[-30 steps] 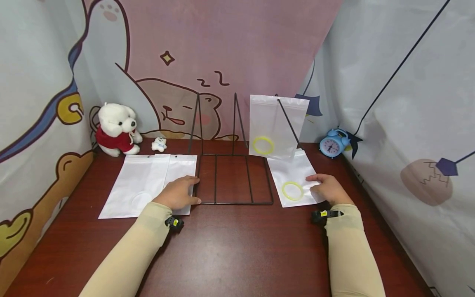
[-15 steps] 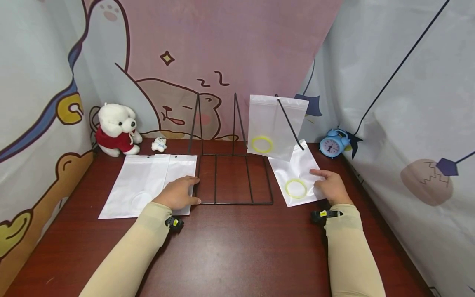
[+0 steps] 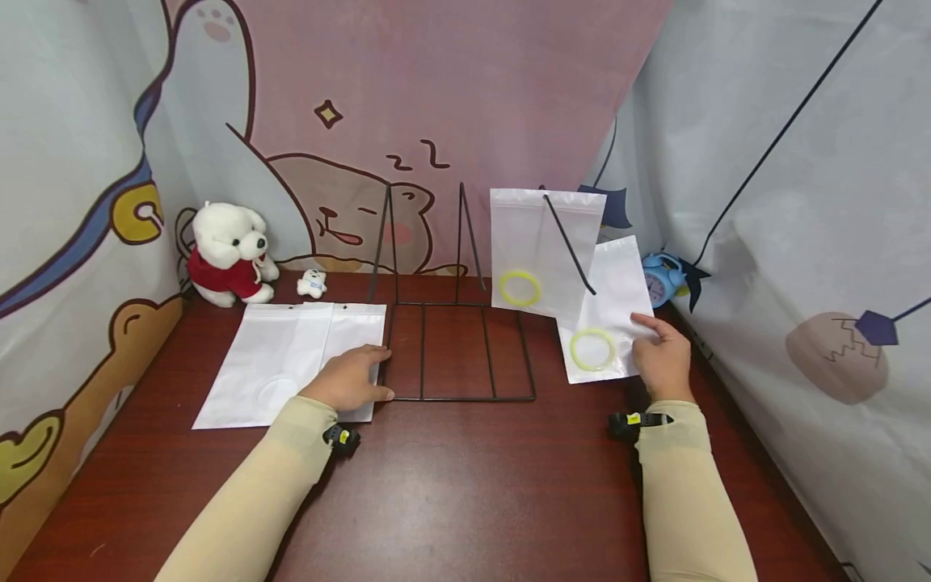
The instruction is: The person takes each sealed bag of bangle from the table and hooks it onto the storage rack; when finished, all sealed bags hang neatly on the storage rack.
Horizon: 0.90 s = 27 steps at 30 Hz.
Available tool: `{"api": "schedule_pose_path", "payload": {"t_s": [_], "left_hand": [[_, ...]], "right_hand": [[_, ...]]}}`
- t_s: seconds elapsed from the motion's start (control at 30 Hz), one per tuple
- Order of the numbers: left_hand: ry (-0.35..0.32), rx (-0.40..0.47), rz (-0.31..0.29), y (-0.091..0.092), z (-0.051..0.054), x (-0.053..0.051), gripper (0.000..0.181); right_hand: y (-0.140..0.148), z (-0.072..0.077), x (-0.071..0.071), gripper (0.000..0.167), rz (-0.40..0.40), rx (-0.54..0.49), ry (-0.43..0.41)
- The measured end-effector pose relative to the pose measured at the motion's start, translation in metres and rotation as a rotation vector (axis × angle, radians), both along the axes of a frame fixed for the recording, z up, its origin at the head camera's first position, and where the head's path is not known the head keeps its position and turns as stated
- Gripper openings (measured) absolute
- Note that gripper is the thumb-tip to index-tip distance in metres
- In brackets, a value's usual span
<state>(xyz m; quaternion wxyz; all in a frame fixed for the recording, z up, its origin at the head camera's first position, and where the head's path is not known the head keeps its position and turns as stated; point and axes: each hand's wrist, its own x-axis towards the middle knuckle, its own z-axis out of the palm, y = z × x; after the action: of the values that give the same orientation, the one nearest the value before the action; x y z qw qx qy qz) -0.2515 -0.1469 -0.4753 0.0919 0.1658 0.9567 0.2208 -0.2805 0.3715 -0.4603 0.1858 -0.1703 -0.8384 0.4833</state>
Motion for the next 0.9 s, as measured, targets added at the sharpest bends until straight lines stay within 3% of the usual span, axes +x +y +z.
{"api": "schedule_pose_path", "payload": {"t_s": [0.5, 0.7, 0.9], "left_hand": [[-0.003, -0.001, -0.001, 0.000, 0.001, 0.000, 0.079], [0.005, -0.005, -0.004, -0.002, 0.000, 0.000, 0.078], [0.009, -0.008, -0.006, -0.002, -0.001, 0.000, 0.078]], "right_hand": [[-0.002, 0.018, 0.007, 0.053, -0.162, -0.157, 0.304], [0.003, 0.028, 0.008, 0.054, -0.196, -0.335, 0.421], [0.007, 0.038, 0.009, 0.057, -0.169, -0.589, 0.543]]}}
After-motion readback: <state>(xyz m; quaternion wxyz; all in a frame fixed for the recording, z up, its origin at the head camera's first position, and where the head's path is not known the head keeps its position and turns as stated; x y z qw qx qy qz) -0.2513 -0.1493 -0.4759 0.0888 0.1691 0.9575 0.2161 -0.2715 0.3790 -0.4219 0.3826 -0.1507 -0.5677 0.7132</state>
